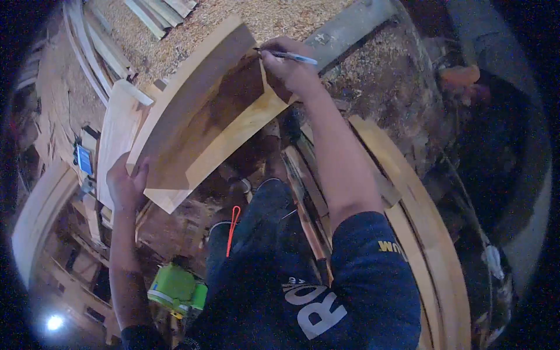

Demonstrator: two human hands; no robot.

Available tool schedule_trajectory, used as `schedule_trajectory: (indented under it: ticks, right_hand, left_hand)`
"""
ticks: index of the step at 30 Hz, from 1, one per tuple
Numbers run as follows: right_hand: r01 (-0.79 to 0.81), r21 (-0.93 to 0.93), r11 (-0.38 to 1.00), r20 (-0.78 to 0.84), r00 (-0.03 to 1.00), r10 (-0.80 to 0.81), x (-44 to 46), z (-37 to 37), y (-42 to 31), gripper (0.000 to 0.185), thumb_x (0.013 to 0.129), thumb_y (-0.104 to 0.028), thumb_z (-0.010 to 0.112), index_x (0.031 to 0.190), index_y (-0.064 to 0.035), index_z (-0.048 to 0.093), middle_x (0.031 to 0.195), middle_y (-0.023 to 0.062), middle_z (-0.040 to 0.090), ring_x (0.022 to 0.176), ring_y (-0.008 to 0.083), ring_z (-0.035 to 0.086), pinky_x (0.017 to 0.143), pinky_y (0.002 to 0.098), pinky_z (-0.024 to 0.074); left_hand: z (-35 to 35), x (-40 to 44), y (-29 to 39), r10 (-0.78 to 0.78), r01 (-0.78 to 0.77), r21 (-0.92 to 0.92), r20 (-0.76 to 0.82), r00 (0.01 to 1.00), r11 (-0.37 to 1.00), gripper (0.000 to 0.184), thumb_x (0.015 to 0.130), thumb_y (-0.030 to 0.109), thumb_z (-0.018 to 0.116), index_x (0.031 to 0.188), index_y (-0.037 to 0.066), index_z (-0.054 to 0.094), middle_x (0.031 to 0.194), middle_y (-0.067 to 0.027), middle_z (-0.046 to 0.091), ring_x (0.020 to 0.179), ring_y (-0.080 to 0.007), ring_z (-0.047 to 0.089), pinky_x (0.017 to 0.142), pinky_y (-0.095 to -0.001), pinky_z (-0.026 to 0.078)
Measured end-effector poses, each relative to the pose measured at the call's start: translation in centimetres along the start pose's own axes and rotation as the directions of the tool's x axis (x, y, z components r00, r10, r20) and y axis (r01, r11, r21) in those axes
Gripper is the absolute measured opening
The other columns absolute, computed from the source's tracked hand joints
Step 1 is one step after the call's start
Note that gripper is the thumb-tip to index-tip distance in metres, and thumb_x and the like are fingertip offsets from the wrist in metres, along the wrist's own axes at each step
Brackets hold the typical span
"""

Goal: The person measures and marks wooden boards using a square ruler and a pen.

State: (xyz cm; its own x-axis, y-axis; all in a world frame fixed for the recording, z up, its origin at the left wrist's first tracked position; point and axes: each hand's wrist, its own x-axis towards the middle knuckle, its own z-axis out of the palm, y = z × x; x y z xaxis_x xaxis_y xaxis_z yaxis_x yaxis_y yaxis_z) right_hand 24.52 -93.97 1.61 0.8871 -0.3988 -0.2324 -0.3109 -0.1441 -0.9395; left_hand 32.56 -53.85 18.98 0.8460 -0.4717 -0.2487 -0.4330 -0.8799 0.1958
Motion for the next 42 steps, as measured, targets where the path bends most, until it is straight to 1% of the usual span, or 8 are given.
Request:
schedule_trajectory:
  ticks: [1,4,7,10,19,31,34,42]
  right_hand:
    - [0.054,-0.128,0.99,-0.024,0.998,-0.058,0.1,0.3,0.2,0.025,0.091,-0.018,0.075,0.111,-0.0029,0.072,0.097,0.0081,0.074,0.09,0.0157,0.07,0.082,0.0308,0.0554]
    - [0.19,-0.085,0.978,-0.056,0.979,-0.195,0.4,1.1,2.5,0.025,0.091,-0.018,0.075,0.111,-0.0036,0.073,0.097,0.0084,0.075,0.091,0.0163,0.07,0.083,0.0309,0.0554]
    - [0.108,-0.109,0.988,-0.052,0.992,-0.114,0.2,1.2,1.9,0.023,0.09,-0.017,0.075,0.109,-0.0041,0.073,0.1,0.0085,0.075,0.092,0.0167,0.07,0.084,0.0309,0.0555]
    - [0.104,-0.099,0.99,-0.064,0.992,-0.111,0.1,1.2,1.5,0.021,0.09,-0.016,0.074,0.108,-0.005,0.074,0.101,0.0081,0.075,0.093,0.0169,0.071,0.085,0.0314,0.0559]
    - [0.15,-0.109,0.983,-0.03,0.988,-0.154,0.5,0.9,1.5,0.022,0.089,-0.018,0.074,0.108,-0.0075,0.075,0.1,0.0084,0.076,0.092,0.0187,0.072,0.085,0.0325,0.0563]
    - [0.15,-0.089,0.985,-0.038,0.987,-0.154,0.4,1.2,1.2,0.021,0.088,-0.013,0.074,0.108,-0.0058,0.075,0.1,0.0125,0.075,0.092,0.0243,0.072,0.085,0.0356,0.0561]
    - [0.156,-0.066,0.986,-0.029,0.987,-0.158,0.3,0.9,1.0,0.022,0.088,-0.015,0.075,0.108,-0.0061,0.075,0.099,0.0101,0.076,0.092,0.0207,0.072,0.085,0.0333,0.0567]
    - [0.191,-0.148,0.97,-0.019,0.98,-0.196,0.6,1.0,1.4,0.023,0.087,-0.015,0.075,0.108,-0.0058,0.074,0.099,0.0105,0.075,0.093,0.0214,0.072,0.085,0.0339,0.0566]
  left_hand:
    - [-0.1,0.0,0.1,0.021,-0.021,0.013,-0.005,1.0,1.0,0.032,0.079,0.019,0.081,0.103,-0.001,0.072,0.09,-0.0224,0.072,0.082,-0.0426,0.07,0.074,-0.0457,0.056]
    - [0.2,0.0,0.0,-0.029,0.029,0.036,-0.004,1.0,0.999,0.034,0.079,0.02,0.082,0.103,-0.002,0.071,0.088,-0.0227,0.072,0.081,-0.0427,0.07,0.074,-0.0461,0.055]
    - [0.1,-0.2,0.6,0.035,-0.031,0.083,-0.049,0.998,0.996,0.033,0.08,0.019,0.082,0.102,-0.003,0.071,0.088,-0.0226,0.072,0.081,-0.0427,0.07,0.073,-0.0461,0.055]
    - [0.1,0.1,0.6,-0.038,0.038,-0.023,0.015,0.999,0.999,0.033,0.08,0.018,0.082,0.103,-0.003,0.071,0.086,-0.0224,0.072,0.079,-0.042,0.07,0.072,-0.0455,0.055]
    - [0.2,0.0,0.9,-0.016,0.015,-0.09,-0.013,1.0,0.996,0.027,0.08,0.013,0.08,0.102,-0.001,0.072,0.084,-0.0215,0.072,0.078,-0.0408,0.071,0.071,-0.0433,0.055]
    - [0.1,0.1,1.1,0.006,-0.008,-0.071,-0.025,1.0,0.997,0.028,0.079,0.015,0.082,0.1,-0.001,0.071,0.085,-0.0217,0.071,0.078,-0.0417,0.07,0.07,-0.0443,0.055]
    - [0.2,0.1,1.0,0.013,-0.014,-0.034,-0.035,0.999,0.999,0.029,0.08,0.015,0.082,0.1,-0.001,0.072,0.085,-0.0219,0.071,0.078,-0.0416,0.07,0.07,-0.0442,0.055]
    - [0.0,0.2,1.3,-0.027,0.027,-0.016,-0.023,0.999,1.0,0.029,0.08,0.016,0.082,0.101,-0.002,0.072,0.085,-0.0218,0.071,0.078,-0.0407,0.071,0.07,-0.0434,0.055]
